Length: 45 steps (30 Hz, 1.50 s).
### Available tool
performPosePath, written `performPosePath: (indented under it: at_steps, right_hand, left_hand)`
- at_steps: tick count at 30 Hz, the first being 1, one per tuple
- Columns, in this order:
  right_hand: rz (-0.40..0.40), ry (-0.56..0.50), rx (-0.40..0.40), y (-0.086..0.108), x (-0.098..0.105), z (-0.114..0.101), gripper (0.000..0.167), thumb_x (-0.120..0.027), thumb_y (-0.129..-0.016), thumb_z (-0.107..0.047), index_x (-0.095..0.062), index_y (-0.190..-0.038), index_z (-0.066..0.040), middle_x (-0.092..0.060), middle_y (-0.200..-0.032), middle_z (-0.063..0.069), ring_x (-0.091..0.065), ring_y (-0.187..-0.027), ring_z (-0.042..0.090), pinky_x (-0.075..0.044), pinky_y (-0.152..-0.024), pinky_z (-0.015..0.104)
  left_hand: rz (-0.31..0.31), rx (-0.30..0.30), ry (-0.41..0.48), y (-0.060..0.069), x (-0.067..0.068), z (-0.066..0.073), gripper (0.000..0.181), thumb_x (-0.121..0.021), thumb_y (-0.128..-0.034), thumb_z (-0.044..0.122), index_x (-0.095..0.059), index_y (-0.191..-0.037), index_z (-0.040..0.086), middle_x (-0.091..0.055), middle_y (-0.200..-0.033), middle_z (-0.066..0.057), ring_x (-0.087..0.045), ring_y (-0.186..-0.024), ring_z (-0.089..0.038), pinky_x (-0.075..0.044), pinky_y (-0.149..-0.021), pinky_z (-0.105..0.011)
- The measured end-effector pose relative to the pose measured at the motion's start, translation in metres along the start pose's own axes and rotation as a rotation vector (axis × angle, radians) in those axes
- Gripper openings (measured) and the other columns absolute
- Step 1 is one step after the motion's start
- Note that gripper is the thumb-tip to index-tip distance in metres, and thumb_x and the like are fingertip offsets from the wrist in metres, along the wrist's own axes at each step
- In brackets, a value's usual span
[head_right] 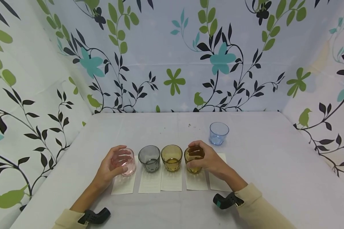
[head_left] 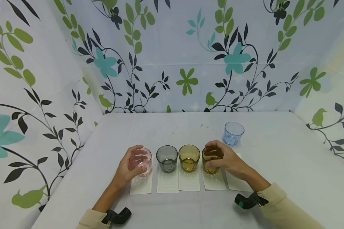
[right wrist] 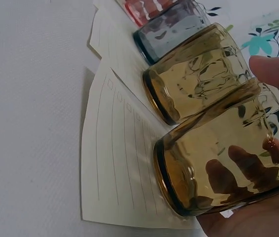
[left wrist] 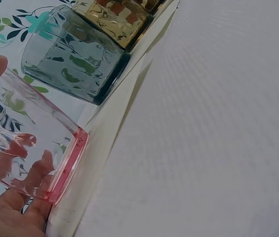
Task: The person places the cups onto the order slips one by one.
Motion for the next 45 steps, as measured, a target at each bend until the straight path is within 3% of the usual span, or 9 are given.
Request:
performPosePath:
  at_steps: [14, 23, 26, 29, 32, 35, 40, 43, 45]
  right_hand:
    - [0.01, 0.005, -0.018, -0.002, 0.004, -0.003, 0.075, -0.082, -0.083, -0.012, -0.041, -0.145, 0.0, -0.053, -0.138, 0.023, -0.049, -0.132, 0.045, -0.052, -0.098, 0.03]
    - [0.052, 0.097, 0.085, 0.0, 0.012, -0.013, 0.068, -0.073, -0.09, -0.01, -0.039, -0.149, -0.006, -0.043, -0.151, 0.021, -0.04, -0.141, 0.043, -0.039, -0.11, 0.059]
    - [0.081, 0.117, 0.124, 0.0, 0.016, -0.018, 0.064, -0.07, -0.092, -0.008, -0.039, -0.148, -0.004, -0.046, -0.15, 0.019, -0.04, -0.142, 0.042, -0.038, -0.112, 0.056]
    - [0.11, 0.123, 0.163, -0.001, 0.021, -0.023, 0.058, -0.066, -0.094, -0.005, -0.041, -0.146, 0.0, -0.048, -0.148, 0.021, -0.041, -0.141, 0.042, -0.042, -0.113, 0.043]
    - [0.16, 0.131, 0.202, -0.002, 0.025, -0.028, 0.053, -0.064, -0.095, -0.005, -0.043, -0.143, 0.003, -0.049, -0.145, 0.024, -0.044, -0.139, 0.038, -0.046, -0.106, 0.025]
    - [0.245, 0.146, 0.256, -0.003, 0.028, -0.031, 0.048, -0.065, -0.096, -0.005, -0.046, -0.139, 0.006, -0.052, -0.14, 0.027, -0.052, -0.133, 0.027, -0.049, -0.099, 0.017]
    - [0.412, 0.147, 0.371, -0.006, 0.032, -0.03, 0.04, -0.064, -0.095, 0.003, -0.05, -0.131, 0.012, -0.059, -0.128, 0.026, -0.061, -0.117, 0.01, -0.052, -0.093, 0.017]
    - [0.498, 0.151, 0.417, -0.008, 0.036, -0.027, 0.037, -0.064, -0.093, 0.006, -0.052, -0.128, 0.013, -0.06, -0.125, 0.022, -0.061, -0.117, 0.011, -0.05, -0.1, 0.022]
    - [0.546, 0.179, 0.42, -0.01, 0.038, -0.024, 0.036, -0.065, -0.092, 0.006, -0.054, -0.126, 0.011, -0.061, -0.124, 0.02, -0.057, -0.125, 0.014, -0.044, -0.109, 0.028]
  left_hand:
    - [-0.007, -0.005, 0.004, -0.001, 0.001, 0.0, 0.068, -0.064, -0.0844, -0.003, -0.036, -0.146, -0.006, -0.053, -0.134, -0.026, -0.056, -0.119, -0.041, -0.049, -0.105, -0.031]
    - [-0.006, -0.012, 0.006, 0.001, 0.001, -0.001, 0.067, -0.064, -0.0847, -0.003, -0.038, -0.146, -0.002, -0.053, -0.134, -0.025, -0.056, -0.12, -0.042, -0.049, -0.105, -0.032]
    - [-0.007, -0.012, 0.005, 0.0, 0.001, -0.001, 0.066, -0.064, -0.0851, -0.003, -0.039, -0.146, 0.001, -0.053, -0.134, -0.024, -0.056, -0.12, -0.041, -0.049, -0.105, -0.032]
    - [-0.005, -0.011, 0.0, 0.0, 0.001, -0.002, 0.066, -0.065, -0.0852, -0.002, -0.04, -0.146, 0.004, -0.054, -0.134, -0.023, -0.056, -0.12, -0.04, -0.049, -0.105, -0.032]
    - [-0.003, -0.012, -0.002, 0.0, 0.001, -0.002, 0.065, -0.065, -0.0851, -0.002, -0.041, -0.146, 0.006, -0.054, -0.134, -0.022, -0.056, -0.12, -0.04, -0.049, -0.105, -0.032]
    - [-0.005, -0.012, 0.001, 0.0, 0.001, -0.001, 0.065, -0.065, -0.085, -0.003, -0.041, -0.146, 0.005, -0.054, -0.134, -0.022, -0.056, -0.12, -0.04, -0.048, -0.106, -0.032]
    - [-0.005, -0.008, 0.003, 0.0, 0.001, -0.001, 0.066, -0.064, -0.0848, -0.003, -0.041, -0.146, 0.005, -0.054, -0.134, -0.023, -0.056, -0.12, -0.04, -0.048, -0.106, -0.032]
    - [-0.006, -0.006, 0.003, 0.0, 0.001, 0.0, 0.066, -0.064, -0.0849, -0.003, -0.041, -0.146, 0.005, -0.054, -0.134, -0.023, -0.055, -0.12, -0.042, -0.048, -0.106, -0.033]
    - [-0.008, -0.003, 0.001, 0.0, 0.001, 0.0, 0.066, -0.064, -0.085, -0.003, -0.041, -0.146, 0.006, -0.054, -0.134, -0.023, -0.055, -0.12, -0.043, -0.048, -0.106, -0.033]
Point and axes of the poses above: each hand's wrist, its own y-axis away from the middle knuckle, its own x-axis out of the back of the hand, z = x × y, the point moved 1 cm from there along -y, towards the middle knuckle
